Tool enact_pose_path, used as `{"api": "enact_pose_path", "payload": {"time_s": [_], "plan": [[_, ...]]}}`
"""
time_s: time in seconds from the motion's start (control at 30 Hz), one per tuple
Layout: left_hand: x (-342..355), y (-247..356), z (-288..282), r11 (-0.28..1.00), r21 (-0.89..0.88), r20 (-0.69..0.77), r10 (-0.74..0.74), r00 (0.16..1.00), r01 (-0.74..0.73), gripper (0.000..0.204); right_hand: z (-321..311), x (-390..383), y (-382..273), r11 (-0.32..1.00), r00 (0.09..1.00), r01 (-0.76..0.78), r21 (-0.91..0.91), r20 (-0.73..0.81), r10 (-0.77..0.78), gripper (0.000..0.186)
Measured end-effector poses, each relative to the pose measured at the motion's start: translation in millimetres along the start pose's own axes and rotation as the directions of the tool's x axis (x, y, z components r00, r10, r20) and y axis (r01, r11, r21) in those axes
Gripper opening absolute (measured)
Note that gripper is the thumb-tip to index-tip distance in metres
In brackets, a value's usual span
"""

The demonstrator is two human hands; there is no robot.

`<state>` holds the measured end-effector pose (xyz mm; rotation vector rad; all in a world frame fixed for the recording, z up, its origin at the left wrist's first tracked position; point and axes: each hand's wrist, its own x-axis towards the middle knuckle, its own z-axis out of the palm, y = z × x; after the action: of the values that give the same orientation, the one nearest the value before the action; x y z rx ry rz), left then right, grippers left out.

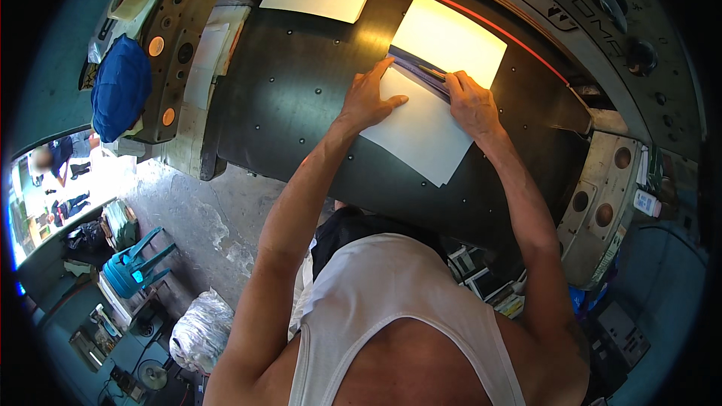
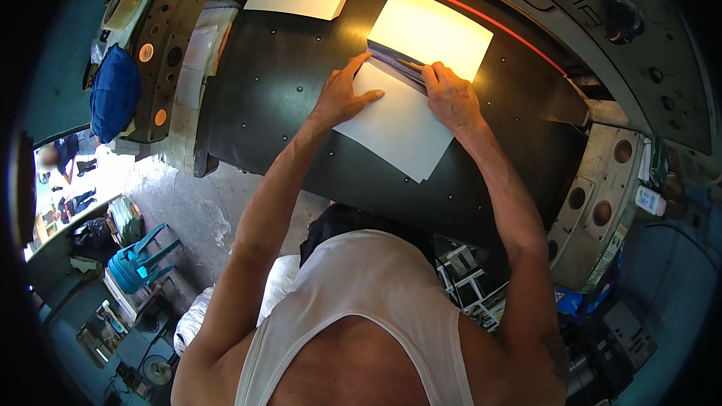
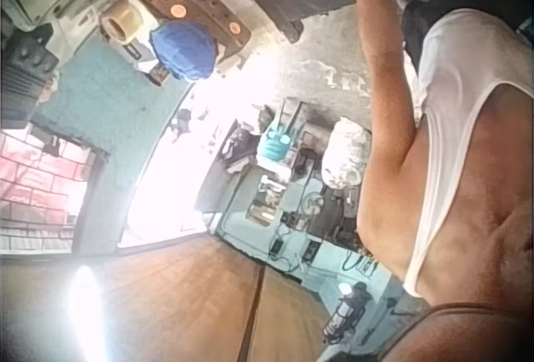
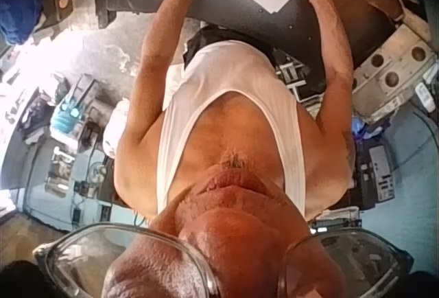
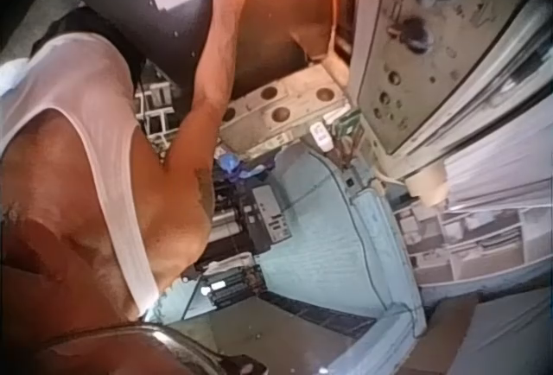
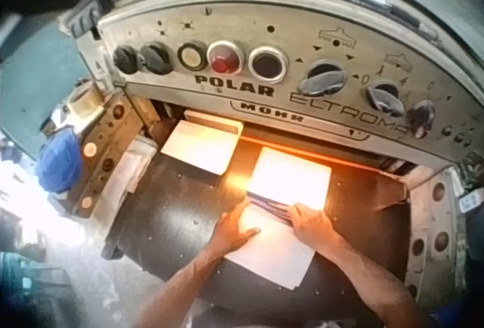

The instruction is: Using a large industrial paper cutter to trim stacks of paper.

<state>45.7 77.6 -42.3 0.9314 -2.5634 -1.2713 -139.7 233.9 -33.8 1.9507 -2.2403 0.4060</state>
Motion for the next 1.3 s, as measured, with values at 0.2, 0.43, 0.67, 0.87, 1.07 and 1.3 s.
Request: {"api": "enact_pose_path", "payload": {"time_s": [0.2,0.43,0.67,0.87,1.07,1.3], "plan": [[-6,12,4,0.999,-0.033,0.037,-0.035,0.999,0.036,0.079,8,19,-7,0.989,0.991,0.1,-0.111,0.101,-0.089,0.007],[-8,8,11,1.0,-0.022,-0.007,0.009,1.0,-0.009,0.079,10,24,-9,0.966,0.978,0.185,-0.178,0.13,-0.163,0.009],[-8,6,13,0.999,0.006,-0.021,-0.04,0.999,0.04,0.078,-4,21,0,0.965,0.965,0.198,-0.173,0.207,-0.161,0.008],[-8,7,13,0.999,-0.009,-0.005,-0.045,0.999,0.045,0.08,-31,-16,27,0.953,0.956,0.216,-0.21,0.245,-0.163,0.008],[-9,6,13,1.0,0.004,-0.005,-0.024,1.0,0.024,0.081,-57,-62,58,0.935,0.945,0.211,-0.285,0.305,-0.121,0.008],[-5,10,13,0.999,-0.021,0.022,-0.034,0.999,0.034,0.079,-82,-88,72,0.933,0.943,0.16,-0.323,0.329,-0.047,0.007]]}}
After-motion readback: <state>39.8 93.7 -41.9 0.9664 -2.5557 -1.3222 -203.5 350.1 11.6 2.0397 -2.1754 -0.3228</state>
